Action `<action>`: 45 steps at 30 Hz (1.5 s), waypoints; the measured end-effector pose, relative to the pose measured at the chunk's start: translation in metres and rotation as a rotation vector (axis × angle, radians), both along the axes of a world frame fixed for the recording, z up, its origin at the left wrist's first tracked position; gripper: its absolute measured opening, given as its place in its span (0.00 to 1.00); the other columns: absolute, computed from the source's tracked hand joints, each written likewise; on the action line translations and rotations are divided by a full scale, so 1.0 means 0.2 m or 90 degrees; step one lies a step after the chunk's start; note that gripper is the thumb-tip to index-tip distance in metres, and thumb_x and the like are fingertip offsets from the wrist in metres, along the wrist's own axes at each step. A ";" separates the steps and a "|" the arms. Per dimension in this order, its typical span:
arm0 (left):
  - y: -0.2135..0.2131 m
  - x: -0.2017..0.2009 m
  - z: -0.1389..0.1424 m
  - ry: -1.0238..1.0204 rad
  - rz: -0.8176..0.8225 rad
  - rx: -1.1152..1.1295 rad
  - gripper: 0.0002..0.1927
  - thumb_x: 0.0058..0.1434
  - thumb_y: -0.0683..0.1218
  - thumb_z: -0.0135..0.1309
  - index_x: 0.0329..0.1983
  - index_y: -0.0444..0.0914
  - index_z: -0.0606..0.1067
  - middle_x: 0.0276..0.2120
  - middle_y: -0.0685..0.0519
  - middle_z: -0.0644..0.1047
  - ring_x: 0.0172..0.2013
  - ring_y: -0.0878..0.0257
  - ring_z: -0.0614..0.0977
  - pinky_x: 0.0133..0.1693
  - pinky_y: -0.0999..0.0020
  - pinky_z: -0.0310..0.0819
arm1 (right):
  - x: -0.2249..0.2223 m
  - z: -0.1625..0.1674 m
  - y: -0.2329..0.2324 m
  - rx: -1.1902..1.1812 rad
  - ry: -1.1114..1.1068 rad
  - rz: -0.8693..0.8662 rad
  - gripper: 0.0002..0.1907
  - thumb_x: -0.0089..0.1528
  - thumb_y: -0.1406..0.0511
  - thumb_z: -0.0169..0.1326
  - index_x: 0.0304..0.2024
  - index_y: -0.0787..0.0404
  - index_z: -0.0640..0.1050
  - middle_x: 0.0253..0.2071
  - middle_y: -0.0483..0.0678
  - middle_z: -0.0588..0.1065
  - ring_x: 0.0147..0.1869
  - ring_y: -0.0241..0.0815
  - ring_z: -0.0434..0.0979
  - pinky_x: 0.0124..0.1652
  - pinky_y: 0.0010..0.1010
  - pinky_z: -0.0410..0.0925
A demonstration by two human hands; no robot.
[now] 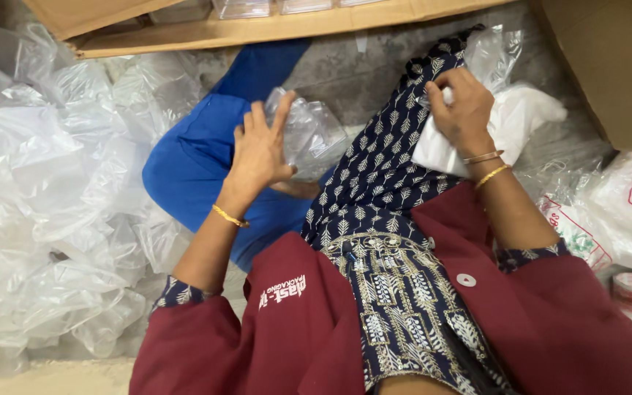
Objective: The person sits on the floor and repeatedly takes small clear plastic containers from a cardboard box, places them into a white plastic bag, and then puts the bag back into the box. The person handles the containers and bags by hand.
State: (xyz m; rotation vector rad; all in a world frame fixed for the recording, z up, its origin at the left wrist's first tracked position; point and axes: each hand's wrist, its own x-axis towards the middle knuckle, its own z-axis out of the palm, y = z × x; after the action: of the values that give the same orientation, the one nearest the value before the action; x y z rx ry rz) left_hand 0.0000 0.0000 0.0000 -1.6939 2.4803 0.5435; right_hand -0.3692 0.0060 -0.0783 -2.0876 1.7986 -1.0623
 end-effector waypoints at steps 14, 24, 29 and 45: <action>0.20 -0.51 0.23 0.624 -0.180 -0.086 0.66 0.51 0.66 0.71 0.78 0.38 0.43 0.73 0.33 0.54 0.72 0.36 0.59 0.72 0.45 0.55 | 0.22 0.55 0.25 -0.030 -0.303 0.062 0.14 0.72 0.62 0.59 0.51 0.66 0.74 0.42 0.46 0.75 0.45 0.35 0.75 0.47 0.26 0.69; 0.17 -0.62 0.12 0.789 -0.094 0.038 0.13 0.64 0.39 0.56 0.51 0.34 0.77 0.39 0.46 0.83 0.40 0.55 0.87 0.43 0.64 0.79 | 0.26 0.90 0.34 0.031 -0.330 0.287 0.32 0.70 0.62 0.62 0.69 0.64 0.61 0.64 0.54 0.66 0.68 0.43 0.69 0.67 0.33 0.66; 0.22 -0.58 0.12 0.780 -0.059 0.033 0.10 0.62 0.37 0.57 0.47 0.33 0.78 0.37 0.46 0.83 0.36 0.58 0.86 0.39 0.66 0.77 | 0.08 1.11 0.58 -0.110 -0.581 0.808 0.31 0.70 0.53 0.45 0.73 0.50 0.54 0.65 0.57 0.67 0.71 0.57 0.66 0.68 0.49 0.54; 0.32 -0.60 0.25 0.747 -0.031 -0.062 0.20 0.62 0.44 0.60 0.56 0.31 0.74 0.41 0.45 0.79 0.40 0.51 0.83 0.42 0.60 0.76 | 0.36 0.76 0.34 0.187 -0.622 0.265 0.17 0.66 0.69 0.58 0.57 0.64 0.72 0.51 0.47 0.74 0.56 0.36 0.74 0.57 0.26 0.69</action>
State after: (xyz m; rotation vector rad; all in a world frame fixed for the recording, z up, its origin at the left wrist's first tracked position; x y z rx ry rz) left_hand -0.1197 0.0638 0.0507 -1.5502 3.2290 1.8661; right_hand -0.2963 0.0734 0.0739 -1.2882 0.9163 -1.2617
